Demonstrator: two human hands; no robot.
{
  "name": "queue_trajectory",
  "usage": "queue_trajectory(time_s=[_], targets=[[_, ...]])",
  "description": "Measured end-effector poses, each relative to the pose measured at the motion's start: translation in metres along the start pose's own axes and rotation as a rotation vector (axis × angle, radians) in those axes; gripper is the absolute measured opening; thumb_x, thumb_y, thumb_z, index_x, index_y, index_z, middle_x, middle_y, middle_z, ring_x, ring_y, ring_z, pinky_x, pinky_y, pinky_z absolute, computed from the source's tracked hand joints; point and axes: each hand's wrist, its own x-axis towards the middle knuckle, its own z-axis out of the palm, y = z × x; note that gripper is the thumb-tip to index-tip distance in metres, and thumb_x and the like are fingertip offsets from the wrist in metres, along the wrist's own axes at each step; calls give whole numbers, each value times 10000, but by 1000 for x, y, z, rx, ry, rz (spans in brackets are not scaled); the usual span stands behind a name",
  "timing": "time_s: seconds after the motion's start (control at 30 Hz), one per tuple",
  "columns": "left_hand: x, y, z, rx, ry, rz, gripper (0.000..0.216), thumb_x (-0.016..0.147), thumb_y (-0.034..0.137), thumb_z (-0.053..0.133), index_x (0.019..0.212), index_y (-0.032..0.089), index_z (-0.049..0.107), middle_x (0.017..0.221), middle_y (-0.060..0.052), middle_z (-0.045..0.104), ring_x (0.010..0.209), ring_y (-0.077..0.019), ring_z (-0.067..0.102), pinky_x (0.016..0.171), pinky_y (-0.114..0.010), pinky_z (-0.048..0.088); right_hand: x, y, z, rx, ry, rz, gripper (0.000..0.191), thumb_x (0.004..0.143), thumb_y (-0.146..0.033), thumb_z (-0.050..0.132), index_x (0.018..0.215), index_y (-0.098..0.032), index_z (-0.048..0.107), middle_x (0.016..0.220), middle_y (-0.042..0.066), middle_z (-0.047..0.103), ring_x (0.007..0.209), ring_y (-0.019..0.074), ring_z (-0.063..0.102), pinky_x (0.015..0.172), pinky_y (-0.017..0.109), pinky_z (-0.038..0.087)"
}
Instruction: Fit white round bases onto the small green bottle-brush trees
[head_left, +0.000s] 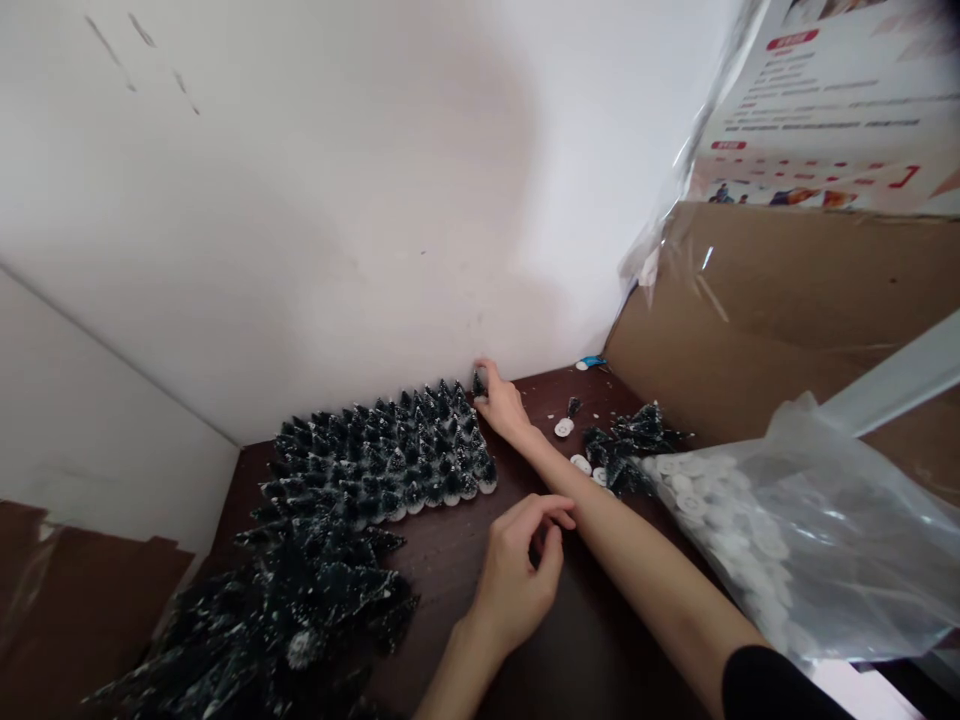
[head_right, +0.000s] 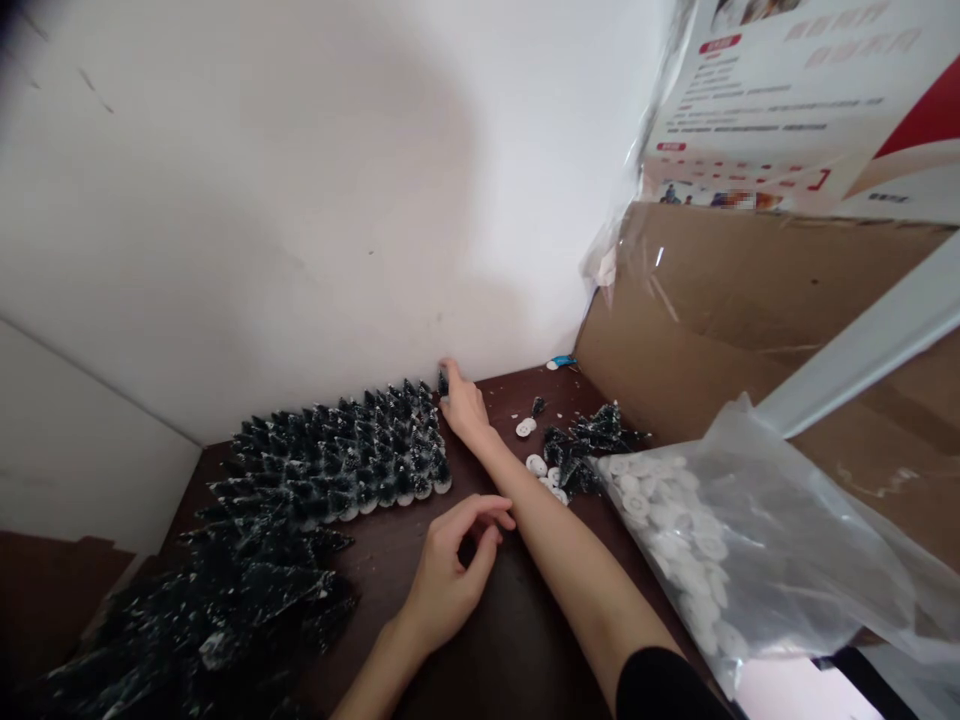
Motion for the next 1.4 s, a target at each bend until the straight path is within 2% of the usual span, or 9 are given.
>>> queue_trajectory(time_s=[0.17,0.4,0.77,1.03,1.2,1.3,1.4], targets=[[0,0,-1,11,-16,24,295,916,74,476,1090,191,684,935,-43,707,801,-146,628,711,-227,470,2,-1,1,11,-16,48,656,806,-85,549,1421,-164,335,977,118,706,889,290,671,809,367,483],[1,2,-3,4,-9,31,277,919,73,472,1052,178,690,937,-56,708,823,-156,637,718,-232,468,1,3,7,35,-1,66,500,824,-58,537,1291,-177,404,935,62,704,831,224,668,793,319,470],[4,3,-5,-9,28,33,262,929,78,471,1025,173,695,938,-64,686,838,-160,635,707,-234,464,6,-2,13,43,38,109,366,851,-108,565,1193,-151,444,909,86,703,882,256,661,804,338,456],[3,-1,-5,0,39,26,278,945,88,460,1055,182,698,935,-60,682,837,-158,632,696,-233,452,9,1,14,76,30,108,322,819,-72,583,1118,-168,511,915,54,718,840,200,665,794,305,477],[3,0,-6,22,30,19,278,944,87,460,1059,180,695,935,-58,682,814,-153,621,661,-224,437,3,-1,-14,55,-5,56,252,816,-67,597,1044,-175,592,985,71,731,819,179,669,787,291,482],[3,0,-6,44,35,30,275,951,90,450,1043,171,696,925,-59,680,823,-155,623,679,-229,441,-8,1,-45,18,-35,5,155,847,-109,599,980,-180,637,960,64,742,818,184,670,784,287,473],[4,0,-7,78,37,45,278,955,84,441,1019,172,697,927,-61,682,862,-166,634,759,-250,463,-24,11,-78,-53,-84,-13,161,825,-131,648,970,-197,669,891,48,745,833,207,676,760,287,461]])
